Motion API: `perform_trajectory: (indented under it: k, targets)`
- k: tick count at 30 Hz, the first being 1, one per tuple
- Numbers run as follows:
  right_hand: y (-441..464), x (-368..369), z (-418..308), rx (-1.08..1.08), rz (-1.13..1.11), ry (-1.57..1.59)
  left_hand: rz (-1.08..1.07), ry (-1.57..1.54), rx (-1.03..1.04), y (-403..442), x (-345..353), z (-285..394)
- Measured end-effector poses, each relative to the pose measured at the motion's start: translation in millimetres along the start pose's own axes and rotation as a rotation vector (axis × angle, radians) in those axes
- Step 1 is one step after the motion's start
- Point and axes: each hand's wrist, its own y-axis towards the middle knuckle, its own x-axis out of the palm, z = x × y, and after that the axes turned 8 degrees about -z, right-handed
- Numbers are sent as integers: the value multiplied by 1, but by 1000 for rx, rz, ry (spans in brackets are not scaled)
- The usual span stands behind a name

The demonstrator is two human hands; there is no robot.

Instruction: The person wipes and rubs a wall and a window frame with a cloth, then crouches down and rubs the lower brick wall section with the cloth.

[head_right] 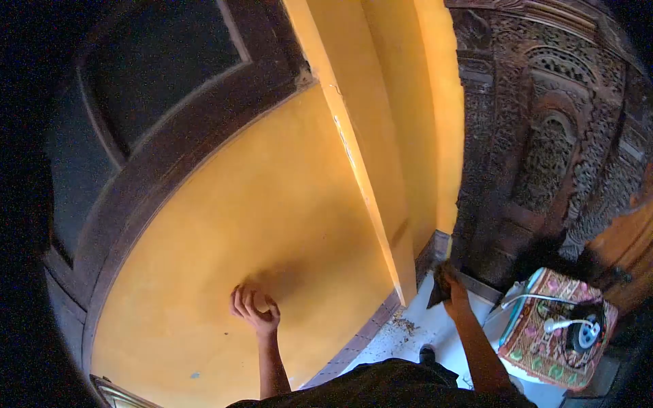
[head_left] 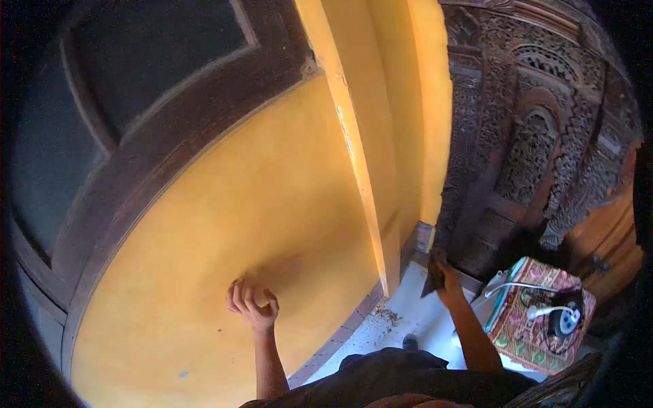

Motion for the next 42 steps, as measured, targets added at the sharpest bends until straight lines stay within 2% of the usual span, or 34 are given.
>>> perform_trajectory:
  k: [4,6,8,10,14,16,18,19,20,22,26,28,31,35,38,42]
  targets:
    - [88,76,-59,-349,-201,-779,104,252,18,-17,32,-14]
    - [110,112,-72,-470,-251,-973,118,260,4,-17,32,-9]
    - [123,152,-74,-206,-216,-626,101,298,0,-20,33,-10]
    - [91,218,-92,-42,-207,-394,108,308,13,-15,31,-7]
    - [122,181,-52,-9,-235,-261,131,363,-6,-22,37,-11]
    - [111,191,-68,-67,-402,-514,129,365,-11,-21,37,-10]
    - [99,204,-82,-208,-370,-878,129,374,-13,-20,38,-9]
    - [114,198,-74,-354,-432,-805,129,383,-13,-19,38,-9]
    - [119,196,-77,-465,-439,-870,126,392,-12,-19,37,-8]
    - [116,241,-104,-688,-450,-993,158,392,5,-14,37,-6]
    - [96,364,-167,-1096,-636,-921,146,398,10,-17,39,-9]
    - [94,414,-191,-1280,-691,-1000,143,408,10,-16,38,-9]
    - [101,461,-194,-1433,-633,-1177,150,420,6,-11,37,-5]
    - [118,470,-151,-1452,-450,-1503,158,430,-2,-7,36,0]
    - [131,446,-129,-1463,-482,-1436,127,444,-2,-13,37,-7]
    - [119,408,-114,-1112,-609,-1549,119,402,2,-19,38,-11]
